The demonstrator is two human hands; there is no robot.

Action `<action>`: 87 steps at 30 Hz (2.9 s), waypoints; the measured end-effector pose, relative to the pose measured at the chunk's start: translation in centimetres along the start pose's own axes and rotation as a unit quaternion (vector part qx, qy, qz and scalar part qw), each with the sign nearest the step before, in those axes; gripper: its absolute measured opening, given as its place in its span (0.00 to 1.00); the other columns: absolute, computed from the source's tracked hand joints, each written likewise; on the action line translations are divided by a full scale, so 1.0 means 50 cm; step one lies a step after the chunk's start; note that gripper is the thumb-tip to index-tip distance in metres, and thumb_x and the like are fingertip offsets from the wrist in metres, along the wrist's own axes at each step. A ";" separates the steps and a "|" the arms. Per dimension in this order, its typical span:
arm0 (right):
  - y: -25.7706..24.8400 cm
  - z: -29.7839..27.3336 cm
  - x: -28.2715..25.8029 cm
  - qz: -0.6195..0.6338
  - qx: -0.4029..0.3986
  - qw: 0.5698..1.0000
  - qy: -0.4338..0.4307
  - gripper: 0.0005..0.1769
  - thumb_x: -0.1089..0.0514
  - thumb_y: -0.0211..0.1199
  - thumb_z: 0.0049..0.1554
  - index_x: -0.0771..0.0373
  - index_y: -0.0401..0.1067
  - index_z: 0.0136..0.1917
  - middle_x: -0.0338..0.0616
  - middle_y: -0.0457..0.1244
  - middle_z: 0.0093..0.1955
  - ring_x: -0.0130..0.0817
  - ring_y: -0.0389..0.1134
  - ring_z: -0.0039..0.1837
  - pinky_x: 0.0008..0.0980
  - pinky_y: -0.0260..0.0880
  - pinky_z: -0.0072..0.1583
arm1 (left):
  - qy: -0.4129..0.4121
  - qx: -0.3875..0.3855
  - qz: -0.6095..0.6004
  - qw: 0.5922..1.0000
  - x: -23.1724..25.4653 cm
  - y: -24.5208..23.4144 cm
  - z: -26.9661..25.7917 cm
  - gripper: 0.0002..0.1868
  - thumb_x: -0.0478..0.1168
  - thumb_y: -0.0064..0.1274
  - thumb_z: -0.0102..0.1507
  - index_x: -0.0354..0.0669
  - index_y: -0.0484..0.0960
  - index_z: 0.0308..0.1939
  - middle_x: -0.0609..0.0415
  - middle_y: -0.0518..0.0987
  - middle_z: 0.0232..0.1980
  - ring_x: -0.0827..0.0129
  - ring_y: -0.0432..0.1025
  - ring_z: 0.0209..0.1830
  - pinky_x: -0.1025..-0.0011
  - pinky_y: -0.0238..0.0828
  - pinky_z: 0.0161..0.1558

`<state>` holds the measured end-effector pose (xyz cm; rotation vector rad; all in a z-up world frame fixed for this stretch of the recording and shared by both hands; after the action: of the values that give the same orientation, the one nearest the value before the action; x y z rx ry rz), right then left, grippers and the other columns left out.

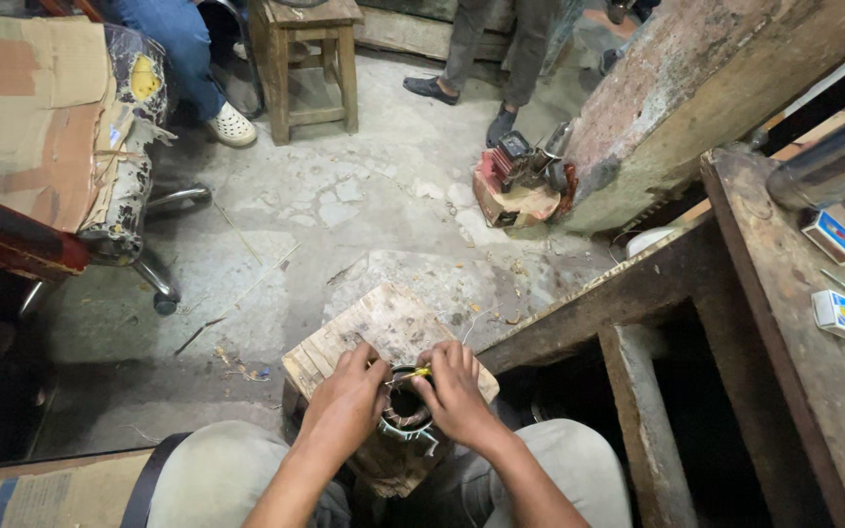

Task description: The person uses a yellow-handled screwdriver to adjust and tighten copper windings inside a motor stator. The person rotates the stator and continues to manipulate the windings with the tool throughout the clip.

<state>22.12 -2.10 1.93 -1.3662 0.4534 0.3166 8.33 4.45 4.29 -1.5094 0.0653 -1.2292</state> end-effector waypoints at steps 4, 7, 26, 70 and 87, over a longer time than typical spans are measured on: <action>-0.015 0.011 -0.021 0.023 -0.020 0.999 -0.028 0.15 0.56 0.63 0.59 0.63 0.66 0.56 0.52 0.57 0.56 0.50 0.56 0.62 0.46 0.55 0.64 | -0.012 -0.027 0.021 0.999 0.004 0.006 0.002 0.15 0.35 0.60 0.53 0.42 0.77 0.43 0.48 0.72 0.49 0.51 0.69 0.53 0.56 0.75 0.43; -0.019 0.015 -0.025 0.037 -0.031 0.999 -0.014 0.15 0.56 0.63 0.59 0.64 0.66 0.56 0.51 0.57 0.55 0.49 0.56 0.61 0.45 0.57 0.63 | 0.002 -0.020 0.015 1.000 0.012 -0.002 0.002 0.13 0.35 0.60 0.54 0.42 0.76 0.42 0.49 0.72 0.49 0.52 0.70 0.53 0.56 0.75 0.43; -0.065 0.001 -0.074 -0.022 0.009 0.999 -0.034 0.13 0.53 0.71 0.52 0.58 0.73 0.48 0.43 0.63 0.47 0.46 0.64 0.54 0.44 0.62 0.55 | 0.000 -0.008 -0.006 1.000 -0.005 0.002 0.009 0.08 0.35 0.59 0.56 0.45 0.80 0.39 0.52 0.74 0.45 0.55 0.72 0.50 0.58 0.74 0.43; -0.094 0.001 -0.096 0.168 0.197 0.965 0.042 0.10 0.64 0.74 0.55 0.66 0.72 0.42 0.42 0.66 0.38 0.27 0.61 0.34 0.27 0.60 0.38 | -0.106 -0.199 -0.073 0.971 -0.107 0.102 -0.019 0.29 0.53 0.56 0.63 0.51 0.71 0.66 0.49 0.70 0.63 0.50 0.63 0.67 0.55 0.62 0.64; -0.075 -0.028 -0.115 -0.025 -0.017 0.999 0.013 0.11 0.58 0.67 0.56 0.61 0.72 0.52 0.48 0.67 0.50 0.52 0.69 0.52 0.46 0.69 0.53 | -0.083 -0.179 -0.091 0.976 -0.102 0.095 -0.021 0.28 0.50 0.56 0.63 0.47 0.71 0.66 0.45 0.71 0.62 0.48 0.63 0.67 0.55 0.62 0.64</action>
<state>18.71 -3.91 7.77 -1.4145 0.4354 0.2675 7.91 5.17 -2.73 -1.9626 0.0390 -1.2782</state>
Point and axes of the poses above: each hand's wrist, its own z-axis towards the middle knuckle, its own y-axis out of the palm, x = y × z, the point moved 9 cm from there along z, towards the middle knuckle
